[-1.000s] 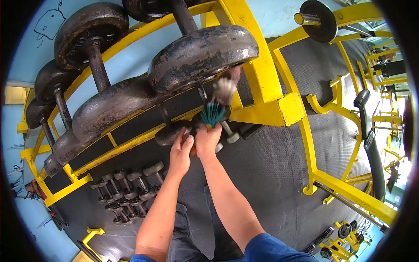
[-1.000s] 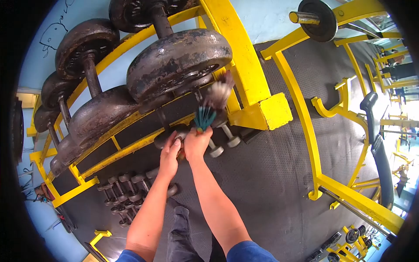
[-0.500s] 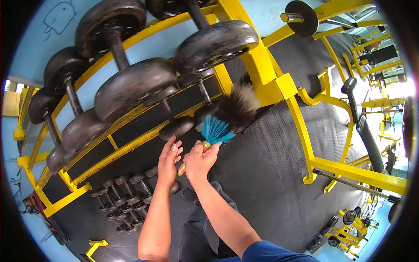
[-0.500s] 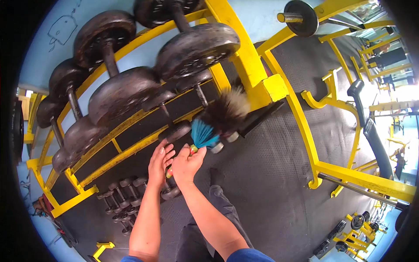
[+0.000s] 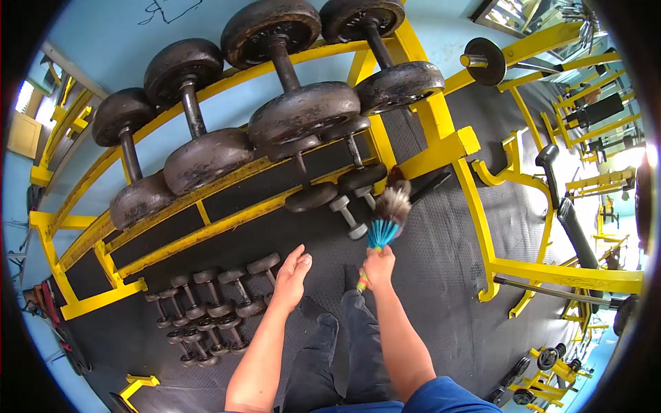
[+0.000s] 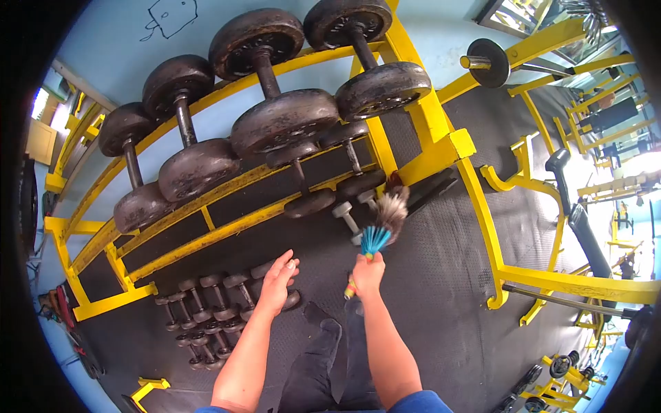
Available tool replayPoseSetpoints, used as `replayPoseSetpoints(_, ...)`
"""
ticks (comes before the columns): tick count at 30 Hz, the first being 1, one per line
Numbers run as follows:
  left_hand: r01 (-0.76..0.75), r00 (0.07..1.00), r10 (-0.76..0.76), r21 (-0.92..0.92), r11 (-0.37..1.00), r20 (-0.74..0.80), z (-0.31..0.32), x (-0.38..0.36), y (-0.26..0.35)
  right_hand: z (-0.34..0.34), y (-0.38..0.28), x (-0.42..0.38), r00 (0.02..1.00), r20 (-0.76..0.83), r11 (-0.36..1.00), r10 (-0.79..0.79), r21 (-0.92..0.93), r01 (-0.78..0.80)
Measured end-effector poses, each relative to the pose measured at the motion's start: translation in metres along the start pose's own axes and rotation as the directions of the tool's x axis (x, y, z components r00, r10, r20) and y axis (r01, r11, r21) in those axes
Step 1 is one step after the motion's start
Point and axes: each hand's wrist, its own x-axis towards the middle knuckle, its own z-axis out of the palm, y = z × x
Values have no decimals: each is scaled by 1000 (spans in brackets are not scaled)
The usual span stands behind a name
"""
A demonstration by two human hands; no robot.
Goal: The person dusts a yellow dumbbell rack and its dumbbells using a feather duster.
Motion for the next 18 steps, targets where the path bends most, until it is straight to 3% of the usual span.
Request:
replayPoseSetpoints(2, 13, 1000, -13, -8, 1000, 11, 1, -5, -6, -24, 26, -4, 984, 66, 954, -165, -241, 176)
replayPoseSetpoints(3, 22, 999, -22, -5, 1000, 24, 1, -5, -8, -33, 38, -1, 984, 70, 953, -164, -247, 177)
replayPoseSetpoints(5, 40, 999, -39, -41, 998, 12, 4, -10, -5, -47, 58, 1, 896, 139, 737, -421, -524, 428)
replayPoseSetpoints(9, 79, 997, -78, -87, 993, 12, 6, -10, -16, -40, 65, -15, 937, 246, 688, -247, -637, 348)
replayPoseSetpoints(10, 80, 997, -79, -91, 993, 7, 6, -9, -17, -39, 58, -27, 920, 257, 588, -296, -710, 388)
replayPoseSetpoints(14, 118, 993, -119, -70, 991, -10, 3, -15, -27, -45, 35, -40, 967, 197, 631, -160, -733, 253)
replayPoseSetpoints(15, 126, 991, -128, -72, 989, -24, 2, -16, -29, -58, 55, -25, 935, 149, 611, -322, -722, 325)
replayPoseSetpoints(17, 127, 991, -129, -78, 989, -22, -1, -16, -35, -71, 55, -18, 942, 54, 697, -332, -659, 283)
replayPoseSetpoints(18, 126, 992, -128, -87, 988, -20, -1, -16, -39, -74, 51, -24, 918, 84, 658, -388, -672, 339)
